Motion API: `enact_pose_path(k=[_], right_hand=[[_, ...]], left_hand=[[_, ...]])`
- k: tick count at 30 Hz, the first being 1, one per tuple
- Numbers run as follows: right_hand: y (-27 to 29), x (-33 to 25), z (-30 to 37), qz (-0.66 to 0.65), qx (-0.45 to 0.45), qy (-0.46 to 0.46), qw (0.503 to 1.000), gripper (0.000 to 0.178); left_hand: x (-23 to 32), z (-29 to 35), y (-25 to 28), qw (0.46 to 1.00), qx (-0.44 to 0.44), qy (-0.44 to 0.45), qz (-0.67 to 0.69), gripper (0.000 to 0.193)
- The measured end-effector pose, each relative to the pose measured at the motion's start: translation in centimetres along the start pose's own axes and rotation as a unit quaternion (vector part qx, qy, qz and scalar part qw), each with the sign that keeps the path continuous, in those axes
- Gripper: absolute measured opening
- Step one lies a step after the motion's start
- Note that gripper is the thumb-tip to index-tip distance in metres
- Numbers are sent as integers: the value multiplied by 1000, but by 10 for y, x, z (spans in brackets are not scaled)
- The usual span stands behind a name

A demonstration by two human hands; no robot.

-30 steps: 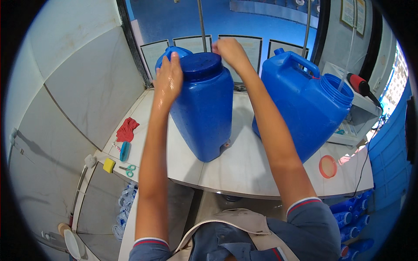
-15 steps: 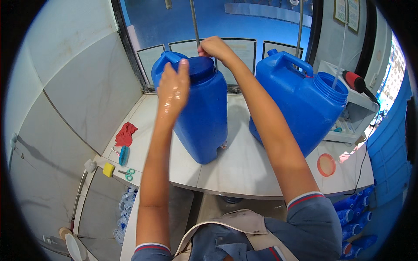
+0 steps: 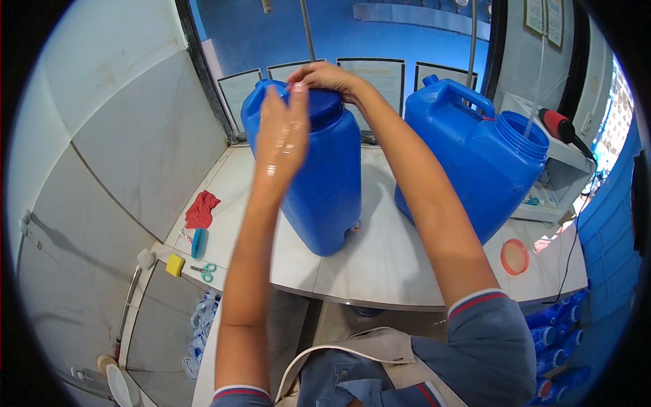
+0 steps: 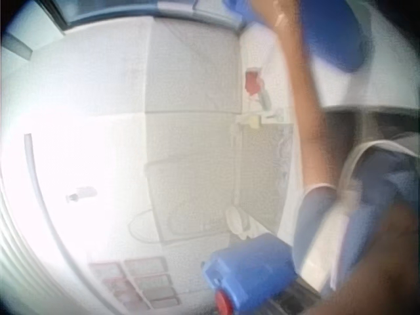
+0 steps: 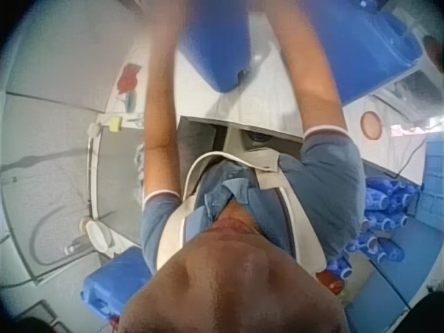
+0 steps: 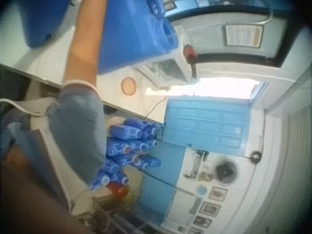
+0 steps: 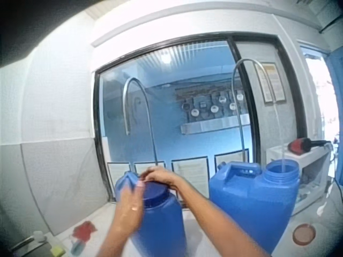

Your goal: The person seals the openings of large blue plastic containers by placing shrink-wrap bands over the rims and using a heat gun to shrink them. They also wipe the work surface with a cloth and handle container caps and lids.

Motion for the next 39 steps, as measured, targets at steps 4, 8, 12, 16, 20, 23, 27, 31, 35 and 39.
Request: enact_pose_path(k=[4, 8, 12, 16, 20, 23, 27, 31, 35, 39], right_hand=[[-12, 8, -10, -8, -117, 28, 993, 34], [-39, -3, 17, 68, 151, -13, 986, 37], [-33, -2, 18, 122, 146, 7, 982, 31], [-7, -10, -6, -43, -78, -15, 996, 29], [-19, 5, -17, 18, -125, 21, 992, 31], [-24, 3, -11, 25, -61, -12, 998, 33], [-33, -3, 1, 69, 53, -10, 996, 33], [-25, 23, -15, 126, 151, 81, 977, 19], [-42, 17, -11, 241, 309, 26, 920, 18], [-39, 12, 5, 133, 363, 16, 922, 20]], left_hand=[[-5, 2, -17, 968, -24, -121, -220, 44], [-70, -33, 6, 978, -97, -146, 111, 35], [-63, -42, 10, 971, -176, -127, 100, 37], [-7, -28, -3, 964, -142, -165, -156, 56], [-9, -21, -7, 967, -115, -172, -148, 66], [-16, -22, 3, 969, -125, -186, -104, 60], [-29, -29, 11, 966, -158, -203, -31, 56], [-41, -45, 6, 936, -244, -249, 51, 53], [-68, -62, 5, 909, -297, -269, 115, 58], [-64, -61, 8, 916, -295, -258, 87, 62]])
Point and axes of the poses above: each hand's wrist, its own z-axis away from the middle knuckle, its own y-axis out of the back of the hand, x = y × z, the point moved 1 cm from there along -z, towards the middle knuckle, and after that the axes turned 13 degrees about x, right-handed, at the moved point
